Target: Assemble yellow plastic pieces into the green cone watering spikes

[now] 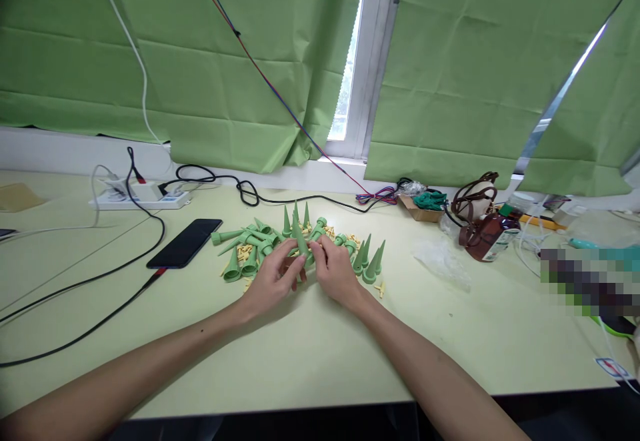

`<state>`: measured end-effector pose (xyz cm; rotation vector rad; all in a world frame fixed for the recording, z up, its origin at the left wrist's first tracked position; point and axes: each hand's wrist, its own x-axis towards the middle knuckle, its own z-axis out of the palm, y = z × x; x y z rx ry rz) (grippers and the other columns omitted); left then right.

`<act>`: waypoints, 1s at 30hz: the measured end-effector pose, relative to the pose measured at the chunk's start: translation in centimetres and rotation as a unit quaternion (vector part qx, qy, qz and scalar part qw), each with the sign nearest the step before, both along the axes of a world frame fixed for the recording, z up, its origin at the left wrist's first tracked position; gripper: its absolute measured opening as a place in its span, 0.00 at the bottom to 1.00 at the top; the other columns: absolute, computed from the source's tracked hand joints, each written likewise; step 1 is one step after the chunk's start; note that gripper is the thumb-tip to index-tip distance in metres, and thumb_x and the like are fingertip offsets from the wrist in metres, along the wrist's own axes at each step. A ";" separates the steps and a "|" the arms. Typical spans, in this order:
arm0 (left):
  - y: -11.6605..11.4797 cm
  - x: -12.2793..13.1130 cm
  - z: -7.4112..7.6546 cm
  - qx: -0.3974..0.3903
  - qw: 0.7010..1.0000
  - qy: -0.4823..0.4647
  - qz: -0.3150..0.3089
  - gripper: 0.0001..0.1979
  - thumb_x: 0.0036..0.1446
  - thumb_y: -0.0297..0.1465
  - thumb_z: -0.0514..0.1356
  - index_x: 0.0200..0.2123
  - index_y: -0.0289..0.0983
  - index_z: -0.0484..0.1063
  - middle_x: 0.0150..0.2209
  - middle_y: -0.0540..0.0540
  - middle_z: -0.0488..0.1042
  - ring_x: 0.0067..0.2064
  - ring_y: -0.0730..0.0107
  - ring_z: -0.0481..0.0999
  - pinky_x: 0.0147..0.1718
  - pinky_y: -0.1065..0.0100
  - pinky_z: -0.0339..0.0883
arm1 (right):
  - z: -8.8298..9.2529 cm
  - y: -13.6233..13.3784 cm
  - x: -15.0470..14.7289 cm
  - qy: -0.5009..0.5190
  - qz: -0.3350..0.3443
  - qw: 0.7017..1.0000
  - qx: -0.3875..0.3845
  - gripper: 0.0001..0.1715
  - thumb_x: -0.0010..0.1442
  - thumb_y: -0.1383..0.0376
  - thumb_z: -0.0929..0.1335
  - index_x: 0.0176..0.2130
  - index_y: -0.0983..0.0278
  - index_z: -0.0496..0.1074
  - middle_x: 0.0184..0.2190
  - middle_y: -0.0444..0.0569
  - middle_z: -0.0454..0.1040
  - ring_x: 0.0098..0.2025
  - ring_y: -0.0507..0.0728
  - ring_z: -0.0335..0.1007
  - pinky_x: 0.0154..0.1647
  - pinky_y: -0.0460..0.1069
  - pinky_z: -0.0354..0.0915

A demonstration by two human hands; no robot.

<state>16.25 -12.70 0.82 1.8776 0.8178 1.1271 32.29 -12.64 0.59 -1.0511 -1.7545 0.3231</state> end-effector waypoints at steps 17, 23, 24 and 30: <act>0.0 -0.1 0.0 0.069 0.997 0.039 0.024 0.10 0.66 0.34 0.52 0.47 0.41 0.70 0.51 0.42 0.66 0.29 0.75 0.72 0.28 0.68 0.70 | 0.0 0.0 -0.2 -0.008 -0.022 1.000 -0.005 0.21 0.70 0.58 0.58 0.26 0.60 0.53 0.18 0.39 0.54 0.20 0.51 0.51 0.24 0.48 0.50; 0.2 -0.1 0.0 0.071 0.996 0.047 0.035 0.12 0.66 0.35 0.52 0.49 0.42 0.71 0.53 0.42 0.66 0.29 0.75 0.72 0.30 0.67 0.71 | 0.0 -0.1 -0.4 -0.002 -0.028 1.000 -0.003 0.21 0.70 0.58 0.58 0.26 0.60 0.52 0.18 0.38 0.53 0.20 0.51 0.50 0.23 0.48 0.50; 0.2 -0.1 -0.1 0.072 0.995 0.049 0.038 0.12 0.66 0.35 0.52 0.49 0.42 0.71 0.53 0.42 0.66 0.29 0.75 0.72 0.31 0.66 0.72 | 0.0 -0.2 -0.4 0.001 -0.028 1.000 -0.003 0.21 0.70 0.57 0.58 0.26 0.60 0.52 0.18 0.38 0.53 0.20 0.51 0.50 0.23 0.48 0.50; 0.1 0.1 -0.2 0.067 0.995 0.034 0.061 0.14 0.66 0.37 0.54 0.53 0.42 0.64 0.54 0.41 0.65 0.32 0.74 0.72 0.31 0.67 0.71 | 0.4 -0.4 -0.6 0.024 -0.034 0.999 -0.006 0.22 0.70 0.55 0.58 0.26 0.60 0.54 0.19 0.39 0.55 0.21 0.51 0.51 0.24 0.48 0.51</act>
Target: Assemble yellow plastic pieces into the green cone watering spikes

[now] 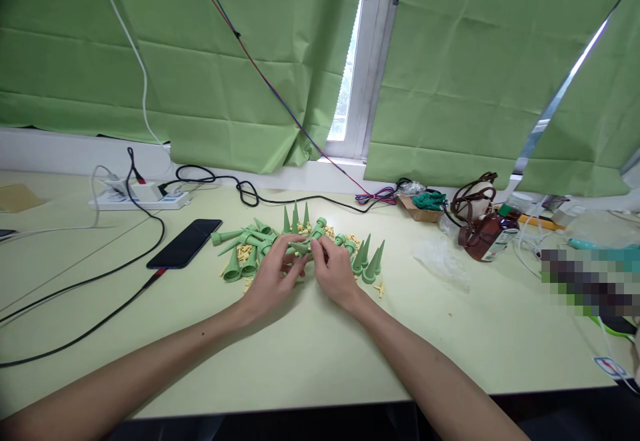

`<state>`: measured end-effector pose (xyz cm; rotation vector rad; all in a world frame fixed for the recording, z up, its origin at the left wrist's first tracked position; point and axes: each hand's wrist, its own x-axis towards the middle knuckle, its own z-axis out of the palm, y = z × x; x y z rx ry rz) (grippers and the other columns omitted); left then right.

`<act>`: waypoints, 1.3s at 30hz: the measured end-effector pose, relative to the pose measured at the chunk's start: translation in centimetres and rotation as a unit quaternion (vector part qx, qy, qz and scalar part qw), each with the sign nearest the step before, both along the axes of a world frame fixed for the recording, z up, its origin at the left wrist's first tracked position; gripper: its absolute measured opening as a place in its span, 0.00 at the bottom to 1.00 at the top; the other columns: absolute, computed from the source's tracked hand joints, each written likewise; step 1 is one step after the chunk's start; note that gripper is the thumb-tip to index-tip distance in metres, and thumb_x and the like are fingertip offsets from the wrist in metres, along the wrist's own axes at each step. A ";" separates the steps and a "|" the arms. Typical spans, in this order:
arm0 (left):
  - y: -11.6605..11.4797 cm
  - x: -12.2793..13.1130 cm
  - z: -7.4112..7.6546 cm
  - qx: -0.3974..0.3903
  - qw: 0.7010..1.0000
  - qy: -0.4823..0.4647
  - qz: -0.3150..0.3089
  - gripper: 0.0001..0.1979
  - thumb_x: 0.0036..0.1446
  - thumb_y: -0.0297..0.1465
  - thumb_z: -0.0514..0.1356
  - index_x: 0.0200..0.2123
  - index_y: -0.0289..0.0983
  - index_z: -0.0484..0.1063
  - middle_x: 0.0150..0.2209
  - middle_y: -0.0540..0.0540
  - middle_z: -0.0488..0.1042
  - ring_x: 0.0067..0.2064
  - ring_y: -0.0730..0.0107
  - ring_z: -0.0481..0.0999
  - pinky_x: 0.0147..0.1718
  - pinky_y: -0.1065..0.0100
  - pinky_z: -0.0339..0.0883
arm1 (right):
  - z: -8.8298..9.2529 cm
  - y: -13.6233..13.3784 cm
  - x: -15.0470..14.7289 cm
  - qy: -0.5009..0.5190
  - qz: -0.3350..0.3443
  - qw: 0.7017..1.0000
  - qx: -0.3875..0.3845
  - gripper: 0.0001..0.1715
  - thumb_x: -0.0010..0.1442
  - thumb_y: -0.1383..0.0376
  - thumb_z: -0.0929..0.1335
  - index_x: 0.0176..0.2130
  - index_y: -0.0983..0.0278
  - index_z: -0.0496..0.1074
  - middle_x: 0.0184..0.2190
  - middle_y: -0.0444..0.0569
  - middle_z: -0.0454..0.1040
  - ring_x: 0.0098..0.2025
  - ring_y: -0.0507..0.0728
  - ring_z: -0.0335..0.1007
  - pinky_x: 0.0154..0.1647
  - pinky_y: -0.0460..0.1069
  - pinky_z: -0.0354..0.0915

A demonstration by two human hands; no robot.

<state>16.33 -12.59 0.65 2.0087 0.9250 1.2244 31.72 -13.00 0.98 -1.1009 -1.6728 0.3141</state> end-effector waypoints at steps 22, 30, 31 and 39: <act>0.3 0.3 0.9 -0.209 0.968 -0.130 -0.045 0.27 0.62 0.52 0.53 0.25 0.34 0.67 0.22 0.48 0.69 0.18 0.72 0.69 0.16 0.69 0.63 | -0.2 0.0 0.3 0.027 0.022 0.999 -0.009 0.19 0.71 0.56 0.58 0.29 0.60 0.59 0.20 0.40 0.59 0.22 0.52 0.55 0.26 0.48 0.54; 0.6 0.0 0.6 -0.226 0.962 -0.118 -0.096 0.26 0.63 0.51 0.53 0.26 0.34 0.68 0.23 0.47 0.71 0.20 0.72 0.71 0.18 0.69 0.65 | 0.1 -0.1 0.3 0.032 0.054 0.998 -0.021 0.18 0.71 0.57 0.58 0.30 0.60 0.59 0.20 0.39 0.62 0.22 0.52 0.58 0.27 0.47 0.57; 0.6 0.0 0.6 -0.225 0.962 -0.116 -0.099 0.26 0.63 0.51 0.53 0.26 0.35 0.68 0.23 0.47 0.71 0.20 0.71 0.71 0.18 0.69 0.65 | 0.2 -0.2 0.2 0.035 0.058 0.997 -0.022 0.18 0.71 0.57 0.58 0.30 0.60 0.59 0.19 0.39 0.62 0.22 0.52 0.58 0.27 0.47 0.57; 0.6 -0.2 0.4 -0.212 0.966 -0.101 -0.104 0.23 0.65 0.49 0.52 0.29 0.35 0.67 0.19 0.50 0.69 0.19 0.71 0.70 0.19 0.70 0.64 | 0.2 -0.1 0.2 0.035 0.065 0.997 -0.032 0.17 0.71 0.57 0.57 0.30 0.60 0.58 0.19 0.38 0.60 0.21 0.52 0.56 0.27 0.47 0.55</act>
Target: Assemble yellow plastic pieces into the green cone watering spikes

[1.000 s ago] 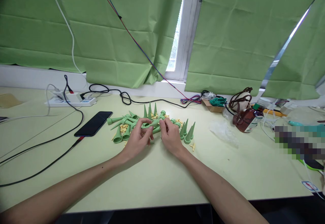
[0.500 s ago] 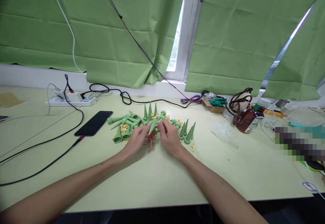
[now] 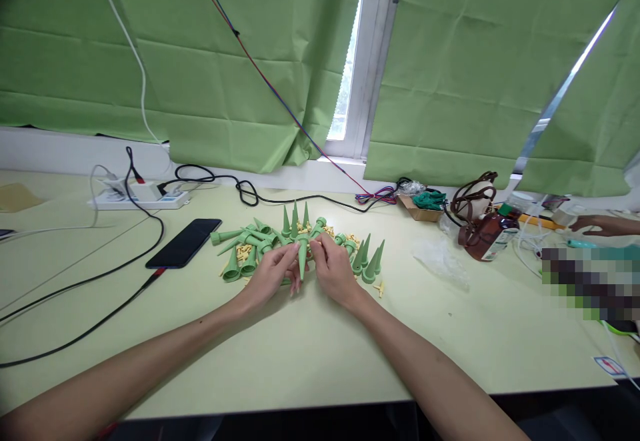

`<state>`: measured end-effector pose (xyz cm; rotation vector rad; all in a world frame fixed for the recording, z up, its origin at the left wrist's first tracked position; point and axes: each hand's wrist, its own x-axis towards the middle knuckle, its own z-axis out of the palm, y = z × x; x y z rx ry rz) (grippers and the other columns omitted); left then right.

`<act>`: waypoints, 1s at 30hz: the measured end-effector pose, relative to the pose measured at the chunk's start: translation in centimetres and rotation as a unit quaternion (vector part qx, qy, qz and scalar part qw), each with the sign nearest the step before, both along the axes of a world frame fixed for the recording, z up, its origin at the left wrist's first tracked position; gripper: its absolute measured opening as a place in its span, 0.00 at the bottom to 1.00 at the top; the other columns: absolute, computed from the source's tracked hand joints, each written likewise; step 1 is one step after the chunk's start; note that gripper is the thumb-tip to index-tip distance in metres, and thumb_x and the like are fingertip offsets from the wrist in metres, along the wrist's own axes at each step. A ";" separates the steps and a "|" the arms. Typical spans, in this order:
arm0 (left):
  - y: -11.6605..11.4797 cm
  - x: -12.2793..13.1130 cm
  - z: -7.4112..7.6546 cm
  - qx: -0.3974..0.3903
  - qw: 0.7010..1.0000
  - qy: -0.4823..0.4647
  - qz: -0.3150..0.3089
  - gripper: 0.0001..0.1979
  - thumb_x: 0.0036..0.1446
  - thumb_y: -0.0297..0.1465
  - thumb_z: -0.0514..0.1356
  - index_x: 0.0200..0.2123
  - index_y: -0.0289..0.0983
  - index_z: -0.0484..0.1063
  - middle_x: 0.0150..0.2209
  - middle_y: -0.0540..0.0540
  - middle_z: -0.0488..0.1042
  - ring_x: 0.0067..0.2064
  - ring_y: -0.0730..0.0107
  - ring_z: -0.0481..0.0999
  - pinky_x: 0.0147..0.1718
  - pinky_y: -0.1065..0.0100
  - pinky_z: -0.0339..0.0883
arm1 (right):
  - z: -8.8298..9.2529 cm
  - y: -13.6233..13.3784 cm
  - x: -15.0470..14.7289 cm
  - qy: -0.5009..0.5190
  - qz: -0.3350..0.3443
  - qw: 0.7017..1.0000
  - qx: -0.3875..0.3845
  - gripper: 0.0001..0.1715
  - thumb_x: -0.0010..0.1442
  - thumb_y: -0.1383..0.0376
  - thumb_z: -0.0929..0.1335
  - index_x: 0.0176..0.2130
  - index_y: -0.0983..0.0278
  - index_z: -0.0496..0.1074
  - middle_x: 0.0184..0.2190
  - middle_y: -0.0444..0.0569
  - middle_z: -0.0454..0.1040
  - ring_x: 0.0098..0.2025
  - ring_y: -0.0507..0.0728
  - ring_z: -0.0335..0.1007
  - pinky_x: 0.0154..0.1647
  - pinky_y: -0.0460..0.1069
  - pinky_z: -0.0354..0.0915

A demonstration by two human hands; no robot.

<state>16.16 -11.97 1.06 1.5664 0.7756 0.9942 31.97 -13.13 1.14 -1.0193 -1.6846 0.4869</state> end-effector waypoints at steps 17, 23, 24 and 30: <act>-0.1 -0.1 -0.1 0.093 0.994 0.047 0.042 0.15 0.65 0.43 0.55 0.31 0.39 0.61 0.17 0.55 0.67 0.19 0.73 0.68 0.21 0.71 0.60 | -0.2 0.3 0.2 -0.026 -0.018 0.999 0.007 0.17 0.71 0.57 0.57 0.31 0.60 0.57 0.21 0.38 0.58 0.23 0.51 0.54 0.28 0.47 0.53; -0.1 -0.1 -0.4 0.107 0.991 0.057 0.059 0.13 0.65 0.42 0.55 0.34 0.39 0.62 0.16 0.56 0.66 0.18 0.72 0.67 0.20 0.72 0.59 | -0.4 0.4 0.3 -0.025 -0.013 1.000 -0.003 0.17 0.71 0.57 0.56 0.31 0.60 0.58 0.21 0.38 0.58 0.22 0.51 0.54 0.27 0.47 0.53; -0.1 -0.1 -0.5 0.110 0.990 0.059 0.062 0.13 0.65 0.42 0.56 0.34 0.39 0.63 0.16 0.56 0.66 0.18 0.72 0.67 0.20 0.72 0.59 | -0.4 0.4 0.3 -0.025 -0.013 1.000 -0.004 0.17 0.71 0.57 0.56 0.31 0.60 0.58 0.21 0.38 0.58 0.22 0.51 0.54 0.28 0.47 0.53; -0.2 0.0 -0.3 0.120 0.989 0.056 0.067 0.12 0.64 0.42 0.56 0.37 0.39 0.65 0.16 0.56 0.66 0.18 0.73 0.67 0.20 0.72 0.62 | -0.4 0.4 0.2 -0.026 -0.014 1.000 -0.002 0.17 0.71 0.57 0.56 0.30 0.60 0.57 0.20 0.38 0.58 0.22 0.52 0.54 0.28 0.48 0.53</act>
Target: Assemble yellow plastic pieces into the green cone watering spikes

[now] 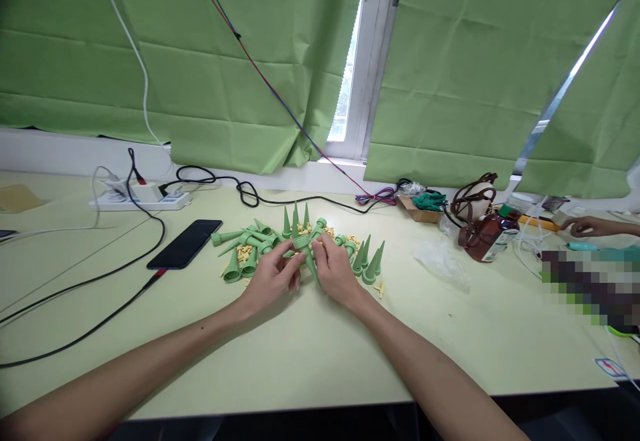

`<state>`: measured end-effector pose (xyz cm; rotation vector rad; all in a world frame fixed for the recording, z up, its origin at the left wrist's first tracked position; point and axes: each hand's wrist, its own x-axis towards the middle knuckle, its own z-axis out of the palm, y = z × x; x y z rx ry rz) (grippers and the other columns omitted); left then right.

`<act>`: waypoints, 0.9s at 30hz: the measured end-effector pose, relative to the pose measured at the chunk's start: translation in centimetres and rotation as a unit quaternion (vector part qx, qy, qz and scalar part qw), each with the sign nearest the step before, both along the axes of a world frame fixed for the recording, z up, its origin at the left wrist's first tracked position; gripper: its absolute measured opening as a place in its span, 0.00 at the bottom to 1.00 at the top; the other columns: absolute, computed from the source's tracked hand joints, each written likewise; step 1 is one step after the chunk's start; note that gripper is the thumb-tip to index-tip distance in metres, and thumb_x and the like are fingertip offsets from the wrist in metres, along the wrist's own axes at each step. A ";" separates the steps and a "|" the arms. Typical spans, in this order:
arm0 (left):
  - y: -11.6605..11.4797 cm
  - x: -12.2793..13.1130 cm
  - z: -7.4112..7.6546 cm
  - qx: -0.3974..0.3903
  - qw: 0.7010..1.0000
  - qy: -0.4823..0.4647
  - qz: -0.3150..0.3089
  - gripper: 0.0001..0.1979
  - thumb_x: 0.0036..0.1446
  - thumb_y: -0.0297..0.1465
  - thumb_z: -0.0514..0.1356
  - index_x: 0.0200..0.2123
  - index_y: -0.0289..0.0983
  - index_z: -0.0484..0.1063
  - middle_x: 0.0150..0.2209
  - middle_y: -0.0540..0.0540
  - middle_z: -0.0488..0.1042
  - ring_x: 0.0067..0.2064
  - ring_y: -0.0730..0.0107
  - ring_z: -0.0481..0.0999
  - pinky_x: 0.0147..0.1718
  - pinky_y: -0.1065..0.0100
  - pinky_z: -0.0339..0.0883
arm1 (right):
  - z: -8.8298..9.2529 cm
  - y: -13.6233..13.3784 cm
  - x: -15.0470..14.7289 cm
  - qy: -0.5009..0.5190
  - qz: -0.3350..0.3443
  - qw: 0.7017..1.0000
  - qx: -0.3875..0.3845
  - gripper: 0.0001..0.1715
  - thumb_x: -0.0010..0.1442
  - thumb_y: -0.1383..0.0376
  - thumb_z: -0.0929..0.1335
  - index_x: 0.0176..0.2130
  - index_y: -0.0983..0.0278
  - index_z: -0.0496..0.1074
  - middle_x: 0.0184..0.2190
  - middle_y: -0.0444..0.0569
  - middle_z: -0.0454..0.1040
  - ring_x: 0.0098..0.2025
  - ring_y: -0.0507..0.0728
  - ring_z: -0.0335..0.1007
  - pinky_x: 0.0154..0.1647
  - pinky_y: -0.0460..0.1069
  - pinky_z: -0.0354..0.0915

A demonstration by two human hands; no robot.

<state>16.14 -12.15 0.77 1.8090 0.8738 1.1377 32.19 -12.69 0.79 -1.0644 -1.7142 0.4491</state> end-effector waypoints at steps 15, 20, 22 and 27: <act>0.3 0.1 -0.8 0.060 0.998 0.004 0.026 0.17 0.62 0.35 0.60 0.53 0.36 0.66 0.26 0.51 0.72 0.22 0.73 0.72 0.22 0.71 0.67 | -0.2 0.1 0.2 -0.011 -0.001 1.000 -0.004 0.19 0.71 0.57 0.57 0.28 0.59 0.54 0.19 0.38 0.59 0.22 0.52 0.55 0.27 0.48 0.53; 0.2 0.1 -0.6 0.088 0.995 0.016 0.034 0.14 0.62 0.33 0.59 0.50 0.38 0.67 0.36 0.46 0.74 0.23 0.77 0.71 0.22 0.73 0.67 | 0.1 -0.1 0.1 -0.020 -0.008 1.000 0.002 0.20 0.71 0.58 0.57 0.27 0.60 0.54 0.19 0.39 0.59 0.22 0.52 0.54 0.27 0.48 0.52; 0.2 0.1 -0.6 0.101 0.994 0.020 0.035 0.13 0.63 0.33 0.58 0.50 0.39 0.67 0.41 0.45 0.73 0.23 0.78 0.71 0.23 0.73 0.68 | 0.2 -0.1 0.1 -0.022 -0.009 1.000 0.002 0.20 0.71 0.57 0.57 0.27 0.60 0.54 0.19 0.39 0.58 0.22 0.52 0.54 0.27 0.48 0.51; 0.2 0.0 -0.7 0.129 0.991 0.022 0.039 0.12 0.63 0.31 0.57 0.50 0.40 0.69 0.47 0.44 0.70 0.24 0.80 0.70 0.24 0.73 0.69 | 0.1 -0.2 0.0 -0.030 -0.017 0.999 0.009 0.21 0.71 0.57 0.57 0.26 0.60 0.54 0.19 0.39 0.58 0.21 0.52 0.53 0.26 0.49 0.50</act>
